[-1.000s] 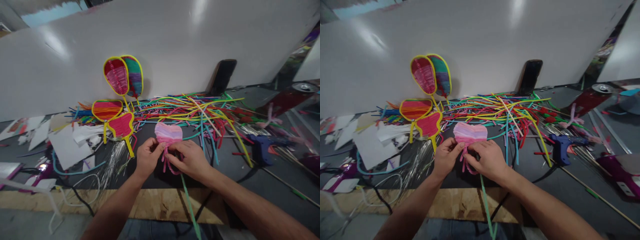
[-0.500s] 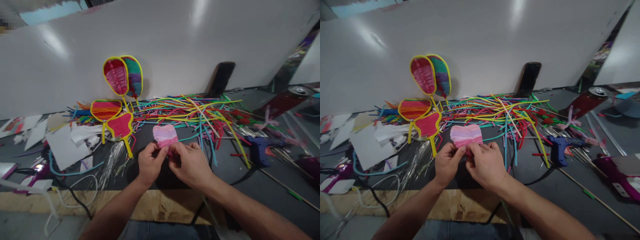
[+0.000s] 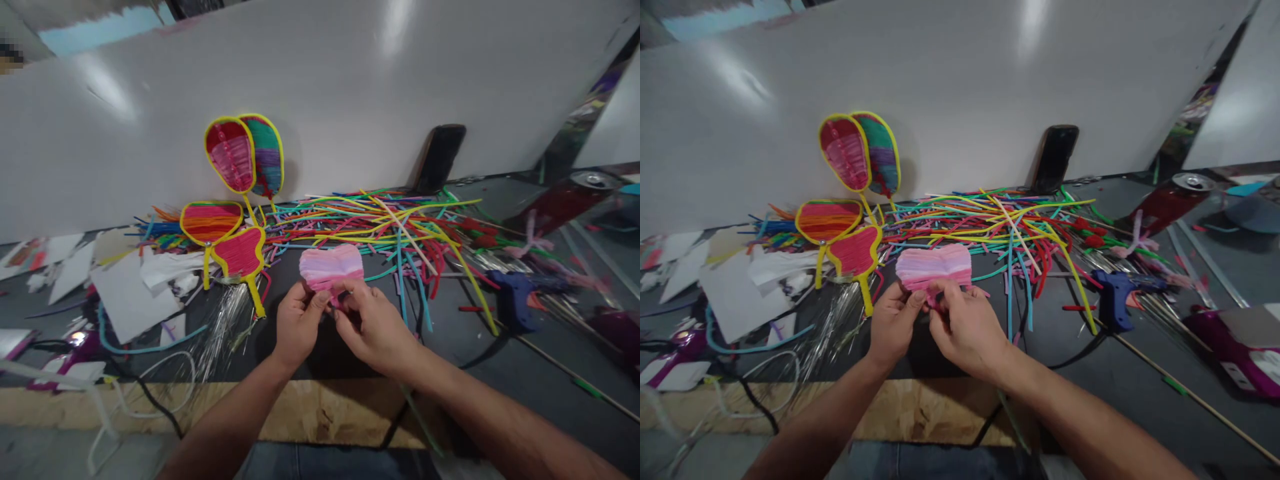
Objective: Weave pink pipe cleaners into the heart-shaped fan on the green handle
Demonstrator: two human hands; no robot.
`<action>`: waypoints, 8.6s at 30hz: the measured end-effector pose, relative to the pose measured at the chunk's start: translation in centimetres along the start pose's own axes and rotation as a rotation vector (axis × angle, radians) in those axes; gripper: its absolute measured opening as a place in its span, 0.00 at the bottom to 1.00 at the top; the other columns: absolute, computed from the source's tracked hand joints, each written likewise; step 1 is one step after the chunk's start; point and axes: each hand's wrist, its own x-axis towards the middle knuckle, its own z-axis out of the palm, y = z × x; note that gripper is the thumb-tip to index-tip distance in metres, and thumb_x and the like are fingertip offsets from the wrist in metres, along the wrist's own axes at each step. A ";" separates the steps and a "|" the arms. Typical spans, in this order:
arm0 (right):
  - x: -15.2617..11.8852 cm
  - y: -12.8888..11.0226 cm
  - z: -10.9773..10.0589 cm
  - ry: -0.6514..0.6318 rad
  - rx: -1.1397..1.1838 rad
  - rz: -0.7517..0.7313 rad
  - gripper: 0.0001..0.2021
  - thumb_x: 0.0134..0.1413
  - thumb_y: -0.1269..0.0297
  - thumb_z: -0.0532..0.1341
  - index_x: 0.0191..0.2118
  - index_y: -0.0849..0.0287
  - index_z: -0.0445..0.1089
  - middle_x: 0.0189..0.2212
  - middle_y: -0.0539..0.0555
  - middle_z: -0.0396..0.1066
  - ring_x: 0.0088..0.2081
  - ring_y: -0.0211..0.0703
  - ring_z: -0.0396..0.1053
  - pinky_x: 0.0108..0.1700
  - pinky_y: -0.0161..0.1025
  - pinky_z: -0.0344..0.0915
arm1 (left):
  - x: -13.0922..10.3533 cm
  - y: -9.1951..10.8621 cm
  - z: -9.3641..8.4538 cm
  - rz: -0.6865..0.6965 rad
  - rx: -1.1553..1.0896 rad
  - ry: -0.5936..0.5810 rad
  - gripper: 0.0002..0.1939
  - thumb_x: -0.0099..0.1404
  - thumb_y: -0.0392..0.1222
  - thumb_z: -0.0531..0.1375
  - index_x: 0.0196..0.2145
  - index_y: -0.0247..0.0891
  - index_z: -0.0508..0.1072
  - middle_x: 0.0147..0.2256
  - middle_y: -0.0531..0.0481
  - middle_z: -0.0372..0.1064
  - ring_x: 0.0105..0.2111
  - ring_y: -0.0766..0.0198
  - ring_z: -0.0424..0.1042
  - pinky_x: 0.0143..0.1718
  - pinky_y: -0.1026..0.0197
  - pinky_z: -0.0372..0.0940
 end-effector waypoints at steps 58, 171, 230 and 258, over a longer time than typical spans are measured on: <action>-0.2 -0.5 -1.2 -0.143 -0.081 -0.023 0.17 0.52 0.69 0.56 0.49 0.55 0.62 0.47 0.55 0.67 0.47 0.46 0.67 0.46 0.42 0.66 | 1.3 -0.5 -0.5 -0.143 -0.324 -0.131 0.16 0.52 0.36 0.65 0.39 0.36 0.68 0.36 0.50 0.74 0.37 0.64 0.72 0.42 0.61 0.64; 0.4 1.4 -1.4 -0.137 -0.024 -0.131 0.15 0.56 0.68 0.55 0.50 0.58 0.65 0.38 0.55 0.74 0.39 0.44 0.70 0.41 0.38 0.66 | 2.0 0.0 -1.5 -0.161 -0.447 -0.129 0.25 0.47 0.32 0.68 0.42 0.38 0.65 0.38 0.51 0.71 0.39 0.64 0.71 0.45 0.60 0.62; 0.1 1.1 -0.6 0.008 -0.049 -0.149 0.13 0.59 0.68 0.51 0.47 0.59 0.68 0.35 0.56 0.76 0.32 0.41 0.70 0.36 0.36 0.65 | 1.6 0.3 -1.3 -0.136 -0.224 -0.167 0.29 0.49 0.36 0.66 0.46 0.41 0.59 0.33 0.53 0.69 0.31 0.66 0.71 0.31 0.65 0.66; 1.2 0.9 -1.1 -0.132 0.972 0.413 0.10 0.50 0.59 0.60 0.27 0.61 0.66 0.18 0.44 0.60 0.20 0.30 0.55 0.23 0.29 0.54 | 0.4 1.5 -0.8 -0.105 -0.122 -0.272 0.24 0.53 0.35 0.63 0.47 0.40 0.64 0.29 0.53 0.68 0.28 0.68 0.69 0.31 0.67 0.63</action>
